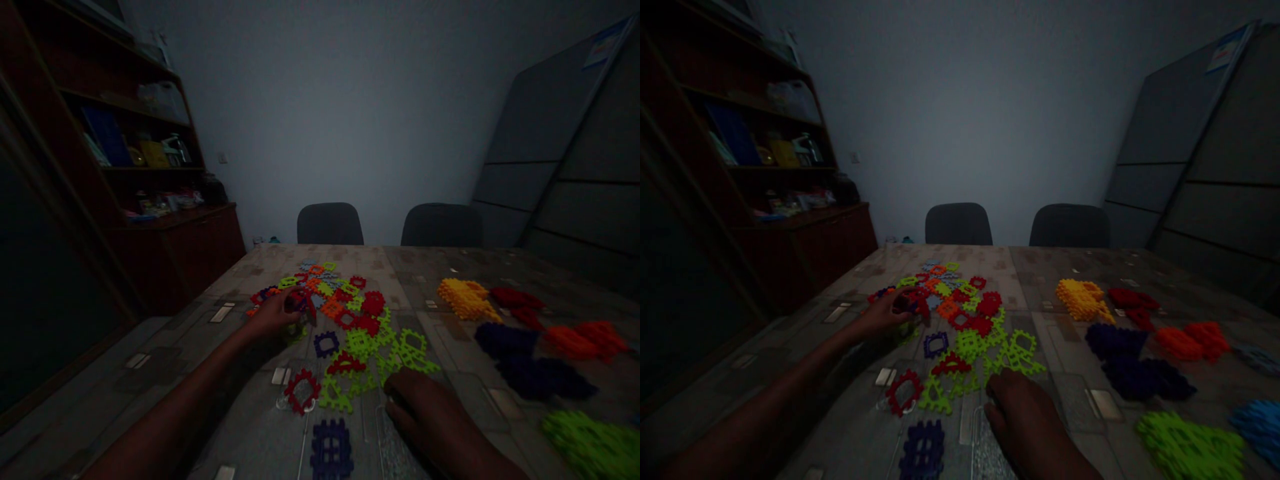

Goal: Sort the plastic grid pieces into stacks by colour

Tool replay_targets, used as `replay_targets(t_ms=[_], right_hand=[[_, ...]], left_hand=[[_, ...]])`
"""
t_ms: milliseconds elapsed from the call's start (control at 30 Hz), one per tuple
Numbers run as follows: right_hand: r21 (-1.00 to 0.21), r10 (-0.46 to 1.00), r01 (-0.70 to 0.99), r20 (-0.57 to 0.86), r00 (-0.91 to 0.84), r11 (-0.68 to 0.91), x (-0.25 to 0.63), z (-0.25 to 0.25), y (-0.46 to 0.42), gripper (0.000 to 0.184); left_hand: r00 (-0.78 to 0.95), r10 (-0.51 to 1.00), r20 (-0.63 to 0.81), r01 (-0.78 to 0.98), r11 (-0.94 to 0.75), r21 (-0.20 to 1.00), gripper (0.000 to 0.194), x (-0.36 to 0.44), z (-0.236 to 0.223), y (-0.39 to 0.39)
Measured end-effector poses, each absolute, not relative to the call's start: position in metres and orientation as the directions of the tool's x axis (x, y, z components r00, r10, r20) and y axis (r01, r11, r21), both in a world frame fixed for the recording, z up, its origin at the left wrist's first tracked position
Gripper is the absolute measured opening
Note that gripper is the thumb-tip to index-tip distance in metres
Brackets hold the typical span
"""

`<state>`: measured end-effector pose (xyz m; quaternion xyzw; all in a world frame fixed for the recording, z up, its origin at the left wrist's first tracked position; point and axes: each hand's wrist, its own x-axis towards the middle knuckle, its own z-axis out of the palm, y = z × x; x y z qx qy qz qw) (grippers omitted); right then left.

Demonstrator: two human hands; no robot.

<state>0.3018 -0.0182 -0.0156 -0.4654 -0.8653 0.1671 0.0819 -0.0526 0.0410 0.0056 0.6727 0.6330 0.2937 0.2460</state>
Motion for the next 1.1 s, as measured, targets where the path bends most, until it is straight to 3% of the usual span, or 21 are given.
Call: replay_targets(t_ms=[200, 367, 500, 667, 867, 967, 1100], right_hand=[[-0.336, 0.825, 0.787, -0.047, -0.563, 0.518, 0.301, -0.013, -0.018, 0.014], [-0.332, 0.827, 0.782, -0.008, -0.562, 0.528, 0.302, -0.015, -0.019, 0.014], [-0.348, 0.838, 0.794, -0.041, -0.545, 0.499, 0.3, -0.009, -0.019, 0.013], [-0.44, 0.842, 0.761, -0.021, -0.54, 0.477, 0.298, 0.002, -0.02, 0.015], [-0.527, 0.792, 0.631, 0.147, -0.592, 0.569, 0.295, 0.008, -0.028, 0.02], [-0.558, 0.765, 0.582, 0.16, -0.623, 0.591, 0.292, 0.006, -0.032, 0.02], [-0.545, 0.748, 0.58, 0.142, -0.648, 0.606, 0.292, 0.0, -0.032, 0.021]], left_hand=[[0.085, 0.996, -0.037, 0.324, 0.007, 0.946, 0.063, -0.042, 0.02, -0.005], [0.167, 0.982, -0.093, -0.005, 0.095, 0.995, 0.073, -0.024, 0.028, -0.041], [0.271, 0.956, -0.109, -0.266, 0.183, 0.947, 0.07, -0.004, 0.018, -0.058], [0.274, 0.96, 0.063, -0.073, -0.045, 0.996, 0.056, 0.026, 0.016, -0.074], [0.178, 0.984, -0.021, 0.264, -0.028, 0.964, 0.052, 0.046, 0.028, -0.104], [0.152, 0.987, 0.044, 0.382, -0.1, 0.919, 0.055, 0.046, 0.016, -0.11], [0.168, 0.955, 0.245, 0.485, -0.297, 0.823, 0.036, 0.038, 0.001, -0.108]])
